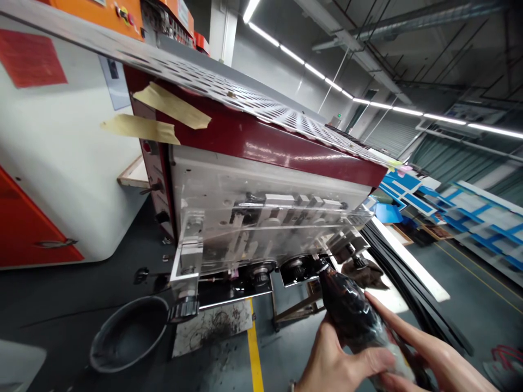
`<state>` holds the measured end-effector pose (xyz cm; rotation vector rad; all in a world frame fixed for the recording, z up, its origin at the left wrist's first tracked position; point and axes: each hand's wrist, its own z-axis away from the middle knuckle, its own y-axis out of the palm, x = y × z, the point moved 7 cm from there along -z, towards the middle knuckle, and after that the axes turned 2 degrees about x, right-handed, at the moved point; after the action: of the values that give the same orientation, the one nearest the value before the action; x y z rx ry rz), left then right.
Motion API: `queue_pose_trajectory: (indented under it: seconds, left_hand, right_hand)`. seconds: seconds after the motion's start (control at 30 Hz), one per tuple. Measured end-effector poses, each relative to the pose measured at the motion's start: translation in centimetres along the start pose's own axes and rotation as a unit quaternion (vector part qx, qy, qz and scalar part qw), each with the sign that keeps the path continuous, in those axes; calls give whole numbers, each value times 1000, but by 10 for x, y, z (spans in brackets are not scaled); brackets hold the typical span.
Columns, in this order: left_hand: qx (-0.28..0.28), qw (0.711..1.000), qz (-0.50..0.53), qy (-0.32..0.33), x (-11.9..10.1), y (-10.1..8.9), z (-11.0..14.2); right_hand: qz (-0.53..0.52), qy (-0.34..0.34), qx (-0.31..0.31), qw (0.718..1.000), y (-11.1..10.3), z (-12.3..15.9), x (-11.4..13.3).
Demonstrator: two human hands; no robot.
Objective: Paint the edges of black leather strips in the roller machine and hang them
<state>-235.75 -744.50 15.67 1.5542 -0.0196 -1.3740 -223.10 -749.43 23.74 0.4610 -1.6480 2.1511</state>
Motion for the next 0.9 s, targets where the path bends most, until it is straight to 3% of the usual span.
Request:
queue_pose_trajectory:
  seconds: [0.47, 0.9]
  left_hand:
    - [-34, 999, -15, -27, 6, -5, 1]
    - [0, 1000, -2, 4, 5, -1, -2]
  right_hand:
    - [-6, -7, -2, 1000, -1, 0, 2]
    - [-9, 7, 16, 1000, 2, 2, -1]
